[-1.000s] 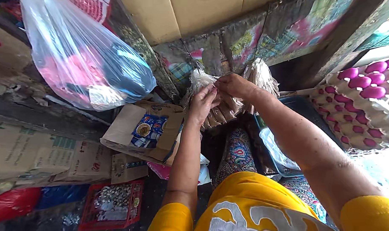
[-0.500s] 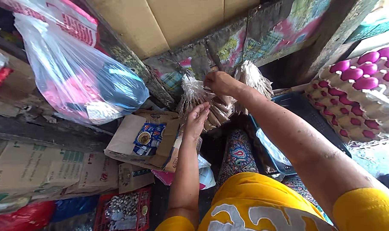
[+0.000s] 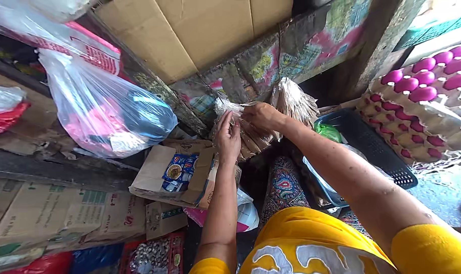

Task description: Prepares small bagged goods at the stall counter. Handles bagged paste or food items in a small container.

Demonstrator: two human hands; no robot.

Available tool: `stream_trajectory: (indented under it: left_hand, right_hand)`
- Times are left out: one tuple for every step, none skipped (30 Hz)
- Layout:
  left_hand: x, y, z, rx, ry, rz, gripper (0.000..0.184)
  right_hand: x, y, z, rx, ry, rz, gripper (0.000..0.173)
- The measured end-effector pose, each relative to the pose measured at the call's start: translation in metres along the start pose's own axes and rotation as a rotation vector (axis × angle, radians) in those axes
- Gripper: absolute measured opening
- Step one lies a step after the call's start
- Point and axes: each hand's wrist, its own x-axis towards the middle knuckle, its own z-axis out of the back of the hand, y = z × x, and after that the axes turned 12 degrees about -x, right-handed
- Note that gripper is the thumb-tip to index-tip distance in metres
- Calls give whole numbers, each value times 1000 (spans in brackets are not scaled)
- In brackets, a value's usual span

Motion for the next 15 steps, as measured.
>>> stream_trajectory:
  left_hand:
    - [0, 0, 0, -20, -4, -1, 41]
    - [0, 1, 0, -48, -15, -5, 40]
    - [0, 3, -1, -82, -31, -15, 39]
    - [1, 4, 0, -110, -41, -26, 38]
    - [2, 6, 0, -129, -46, -40, 37]
    - [2, 8, 0, -143, -48, -50, 37]
    - [3, 10, 0, -151, -46, -51, 37]
    - [3, 11, 1, -148, -41, -43, 38]
    - [3, 13, 2, -142, -34, -32, 39]
    - [3, 14, 2, -143, -29, -27, 40]
    - [4, 16, 2, -154, -28, -29, 40]
    - [4, 17, 2, -171, -32, -34, 40]
    - [4, 19, 2, -178, -37, -34, 40]
    - [3, 19, 1, -177, -42, -33, 40]
    - [2, 19, -1, -185, -49, -39, 39]
  right_hand:
    - [-4, -2, -3, 26, -20, 15, 36]
    - [-7, -3, -6, 36, -28, 25, 35]
    - [-9, -2, -9, 43, -36, 37, 35]
    - [-11, -2, -11, 47, -47, 43, 34]
    - [-12, -2, -13, 48, -63, 47, 34]
    - [-14, -3, -15, 48, -84, 50, 33]
    - [-17, -4, -18, 40, -100, 50, 32]
    - [-22, -6, -20, 34, -108, 51, 32]
    - [-30, -8, -22, 40, -109, 50, 31]
    - [-41, -11, -25, 66, -101, 42, 30]
    - [-55, -15, -29, 117, -101, 27, 28]
    - [-70, -22, -35, 191, -129, 9, 26]
    - [-83, -29, -39, 286, -143, -29, 25]
    - [-90, -34, -40, 401, -152, -85, 26]
    - [-92, -35, -37, 505, -169, -131, 26]
